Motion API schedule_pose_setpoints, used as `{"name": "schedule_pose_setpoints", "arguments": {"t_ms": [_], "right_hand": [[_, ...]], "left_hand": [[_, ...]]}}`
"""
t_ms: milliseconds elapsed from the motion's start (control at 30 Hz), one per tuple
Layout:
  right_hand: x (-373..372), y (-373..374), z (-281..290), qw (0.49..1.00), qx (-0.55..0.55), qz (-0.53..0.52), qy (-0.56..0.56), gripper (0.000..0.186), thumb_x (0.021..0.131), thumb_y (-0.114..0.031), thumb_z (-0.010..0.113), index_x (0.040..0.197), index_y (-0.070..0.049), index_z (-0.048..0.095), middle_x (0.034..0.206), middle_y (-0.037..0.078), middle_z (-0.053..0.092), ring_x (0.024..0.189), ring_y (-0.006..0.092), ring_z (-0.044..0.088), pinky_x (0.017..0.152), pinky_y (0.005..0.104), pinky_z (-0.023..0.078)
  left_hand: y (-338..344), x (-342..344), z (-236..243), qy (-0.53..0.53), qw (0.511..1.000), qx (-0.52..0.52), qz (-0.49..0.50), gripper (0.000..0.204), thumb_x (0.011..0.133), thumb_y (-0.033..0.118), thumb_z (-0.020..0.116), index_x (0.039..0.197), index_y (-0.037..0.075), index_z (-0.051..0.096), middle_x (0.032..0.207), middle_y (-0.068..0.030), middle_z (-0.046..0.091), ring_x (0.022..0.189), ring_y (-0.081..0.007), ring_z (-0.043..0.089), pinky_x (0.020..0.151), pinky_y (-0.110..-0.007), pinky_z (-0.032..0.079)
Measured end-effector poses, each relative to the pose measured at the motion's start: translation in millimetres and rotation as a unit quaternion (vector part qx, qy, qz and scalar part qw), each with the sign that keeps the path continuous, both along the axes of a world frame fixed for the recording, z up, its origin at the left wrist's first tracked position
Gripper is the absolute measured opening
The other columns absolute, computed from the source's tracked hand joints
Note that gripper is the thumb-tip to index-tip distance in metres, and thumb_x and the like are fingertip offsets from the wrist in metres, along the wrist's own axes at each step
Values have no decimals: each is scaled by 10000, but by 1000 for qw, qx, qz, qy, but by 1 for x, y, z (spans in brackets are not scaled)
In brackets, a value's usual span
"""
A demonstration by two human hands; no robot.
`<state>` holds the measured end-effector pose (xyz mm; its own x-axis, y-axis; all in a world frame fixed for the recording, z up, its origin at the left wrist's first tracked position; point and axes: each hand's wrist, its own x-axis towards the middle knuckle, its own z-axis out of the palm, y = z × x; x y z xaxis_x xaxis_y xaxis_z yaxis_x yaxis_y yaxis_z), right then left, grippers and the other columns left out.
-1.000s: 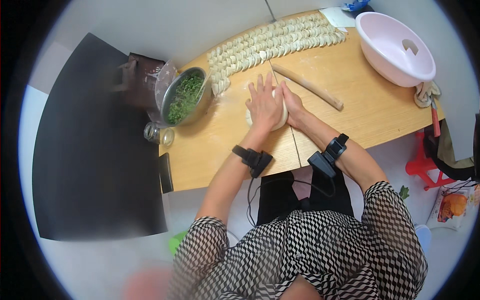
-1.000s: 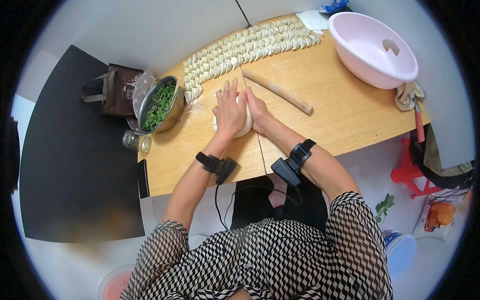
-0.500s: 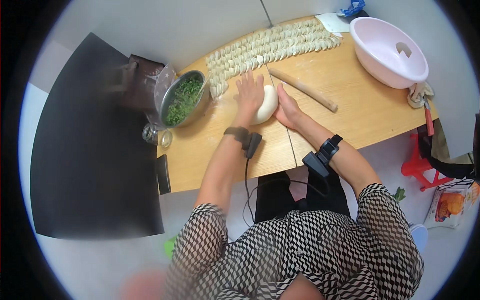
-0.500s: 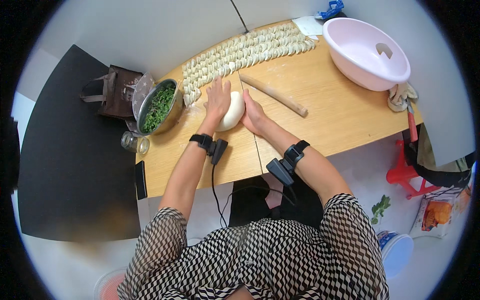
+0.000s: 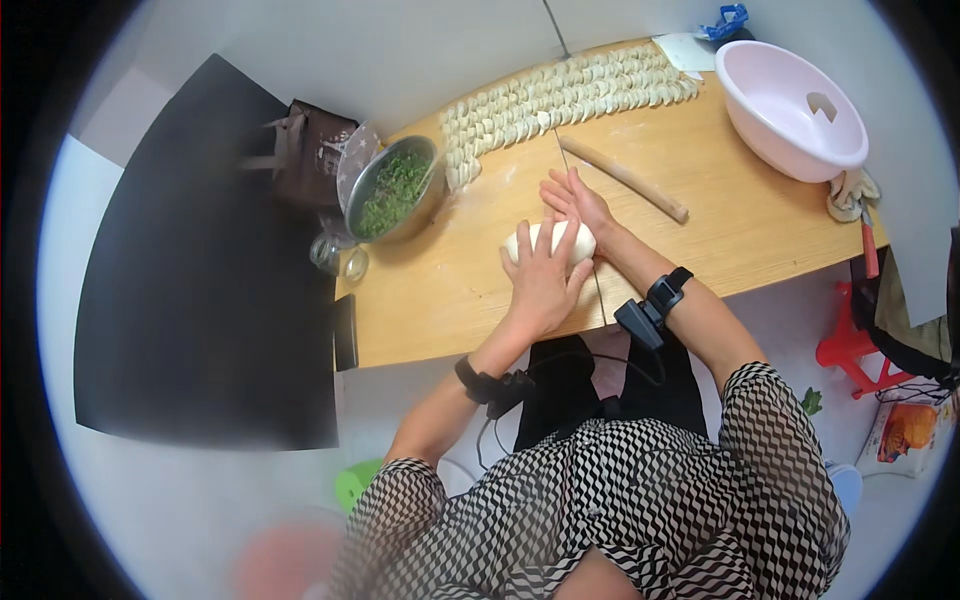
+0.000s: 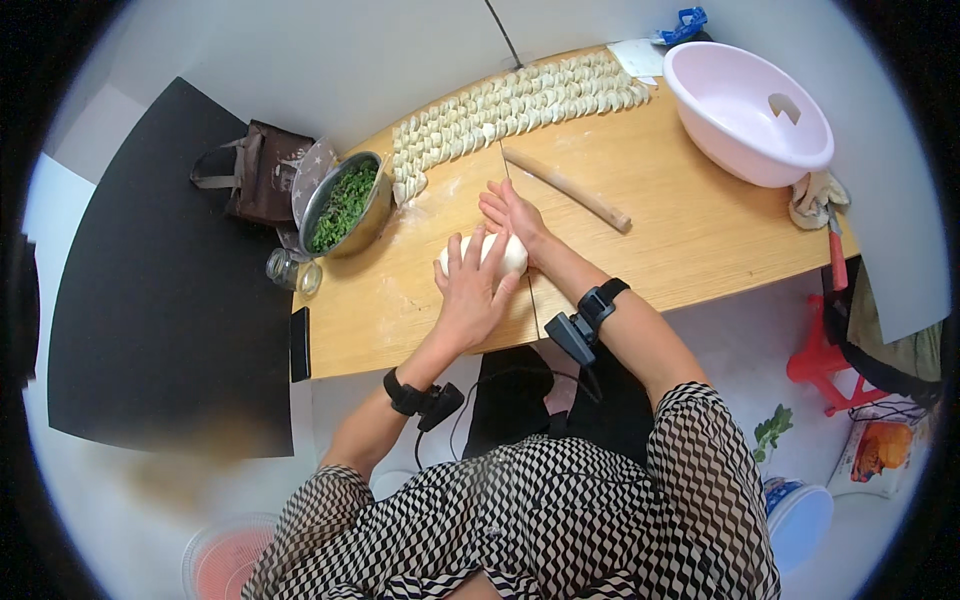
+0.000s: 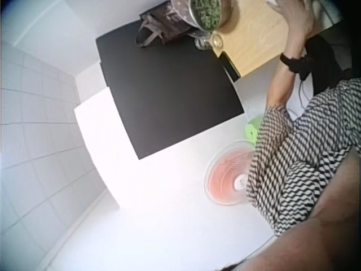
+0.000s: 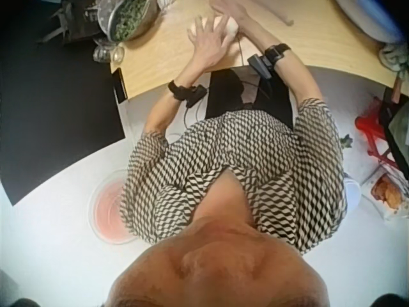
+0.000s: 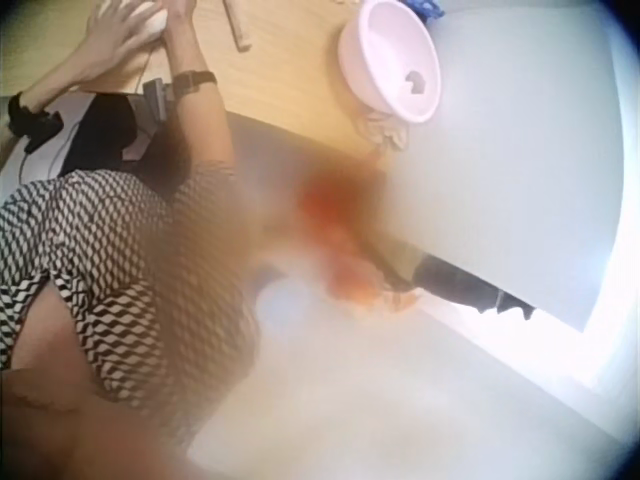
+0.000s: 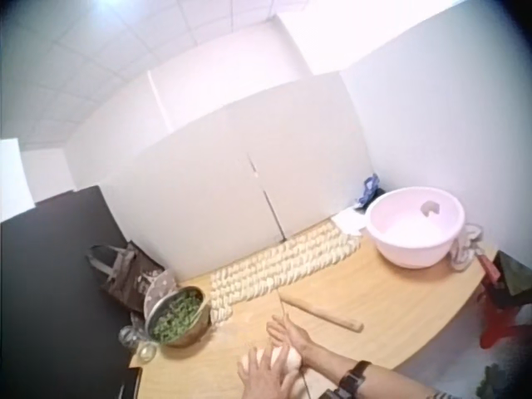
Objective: Knead a large piece of dough on a wooden table.
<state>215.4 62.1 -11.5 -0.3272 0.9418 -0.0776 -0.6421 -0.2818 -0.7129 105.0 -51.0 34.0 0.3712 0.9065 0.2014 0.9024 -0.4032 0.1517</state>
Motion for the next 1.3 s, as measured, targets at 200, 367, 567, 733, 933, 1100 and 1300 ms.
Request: {"name": "schedule_pose_setpoints", "arguments": {"t_ms": [200, 367, 567, 733, 933, 1100, 1300], "right_hand": [[0, -4, 4, 999, 19, -38, -14, 716, 970, -550, 290, 1438, -10, 260, 1469, 197, 294, 1364, 268, 300, 1107, 381, 277], [-4, -12, 18, 996, -60, -39, 50, 660, 981, -524, 298, 1366, 7, 369, 1365, 155, 439, 1238, 227, 453, 1042, 347, 367], [-8, -13, 23, 993, -86, -55, 62, 561, 1008, -447, 278, 1332, -6, 401, 1333, 134, 477, 1219, 218, 472, 1039, 350, 373], [-10, -12, 18, 995, -48, -54, 73, 542, 1013, -438, 281, 1304, -1, 414, 1307, 122, 490, 1191, 212, 479, 1029, 359, 366], [-25, -12, 7, 994, -37, 4, 101, 624, 1000, -481, 275, 1376, 14, 321, 1365, 137, 435, 1245, 227, 435, 1059, 370, 337], [6, 0, 9, 998, -38, -32, 33, 739, 966, -572, 219, 1467, -33, 153, 1484, 184, 271, 1359, 277, 307, 1114, 379, 279], [-3, -4, 3, 1000, 11, -5, -3, 754, 966, -566, 259, 1462, -8, 155, 1496, 209, 231, 1403, 286, 205, 1137, 393, 220]], "left_hand": [[28, 21, 0, -31, 998, 15, 50, 576, 936, 416, 426, 1450, 196, 293, 1456, -189, 304, 1321, -472, 233, 961, -700, 180], [75, 20, 1, -94, 993, -17, 69, 558, 960, 443, 314, 1448, 174, 289, 1464, -154, 327, 1328, -439, 272, 944, -699, 227], [130, 9, -4, -214, 974, -31, 71, 561, 940, 357, 401, 1433, 109, 303, 1473, -176, 305, 1336, -424, 268, 992, -600, 304], [173, -4, -12, -287, 955, -14, 76, 553, 956, 355, 400, 1419, 65, 318, 1467, -207, 296, 1338, -419, 264, 1037, -524, 311], [181, -46, -53, -83, 987, 39, 136, 548, 963, 415, 347, 1410, 97, 350, 1438, -178, 366, 1344, -423, 258, 1048, -580, 265], [113, 1, -2, -66, 995, -70, 41, 490, 957, 392, 353, 1394, 177, 405, 1432, -229, 330, 1289, -462, 296, 1024, -600, 250], [35, -18, -16, -65, 998, 12, 8, 529, 923, 331, 455, 1393, 100, 381, 1398, -263, 323, 1301, -484, 232, 1013, -636, 206]]}}
